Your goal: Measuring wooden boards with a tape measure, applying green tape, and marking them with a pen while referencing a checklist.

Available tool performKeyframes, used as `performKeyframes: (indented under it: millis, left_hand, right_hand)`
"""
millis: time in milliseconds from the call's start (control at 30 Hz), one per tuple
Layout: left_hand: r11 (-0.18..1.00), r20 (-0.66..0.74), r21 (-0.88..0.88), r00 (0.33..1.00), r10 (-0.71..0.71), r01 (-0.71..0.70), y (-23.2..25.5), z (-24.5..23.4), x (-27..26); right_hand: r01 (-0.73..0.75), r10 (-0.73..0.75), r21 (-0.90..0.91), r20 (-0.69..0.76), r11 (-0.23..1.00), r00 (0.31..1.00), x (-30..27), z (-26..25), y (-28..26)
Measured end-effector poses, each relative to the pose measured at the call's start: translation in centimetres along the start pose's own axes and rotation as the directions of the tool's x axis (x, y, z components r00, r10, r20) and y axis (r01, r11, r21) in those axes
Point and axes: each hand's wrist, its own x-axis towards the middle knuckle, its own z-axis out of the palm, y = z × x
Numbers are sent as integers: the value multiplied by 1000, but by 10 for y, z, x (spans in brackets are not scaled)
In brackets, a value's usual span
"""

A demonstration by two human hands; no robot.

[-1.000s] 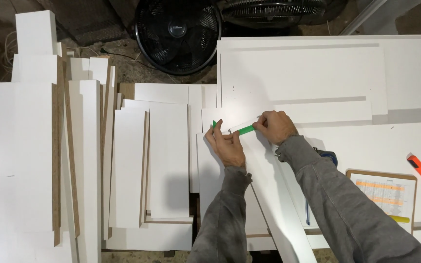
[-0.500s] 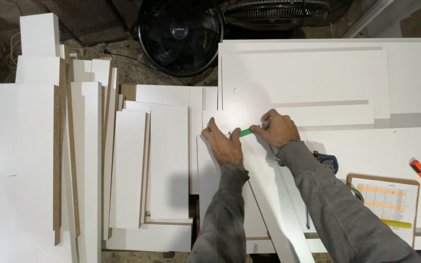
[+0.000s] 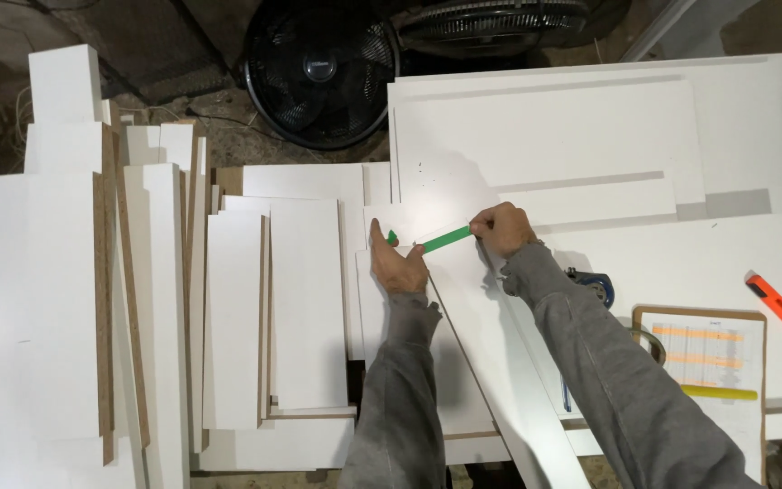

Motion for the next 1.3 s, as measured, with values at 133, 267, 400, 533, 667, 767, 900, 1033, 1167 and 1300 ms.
performKeyframes:
  millis: [133,267,400,533,667,767,900,1033,1167,1300]
  left_hand:
    - [946,-114,164,947,301,-281,-32,0,3]
    - [988,58,2,986,-157,157,53,-58,-66]
    - [939,21,187,957,289,-288,-35,-57,-95]
    - [652,116,434,756,645,-622,-61,-57,-109]
    - [674,86,329,731,677,-662,-72,-54,-109]
    - [597,160,466,726,668,-652,-75,-54,-110]
    - [526,174,565,716,676,-635,-73,-51,-107]
    - [456,192,634,699,689,-624,-78,-56,-110]
    - [445,216,621,687,694,-645,-78,-54,-110]
    - [389,244,665,678,694,-638,-87,-60,-110]
  right_hand:
    - [193,-209,-81,-323,978,923,-84,-15,-31]
    - [257,-258,-53,-363,965,895,-233,-17,-27]
    - [-73,95,88,-279,993,956,-324,0,40]
    - [-190,171,5,-463,982,870,-354,-11,92]
    - [-256,217,-39,-417,966,883,-329,-17,120]
    - [-145,93,-115,-372,983,924,-308,-8,127]
    - [-112,71,-93,-363,989,929,-289,-5,116]
    - [-94,126,106,-359,990,925,-293,3,119]
    - [-16,75,135,-450,991,890,-297,7,124]
    - [86,17,180,-505,980,863,-301,15,127]
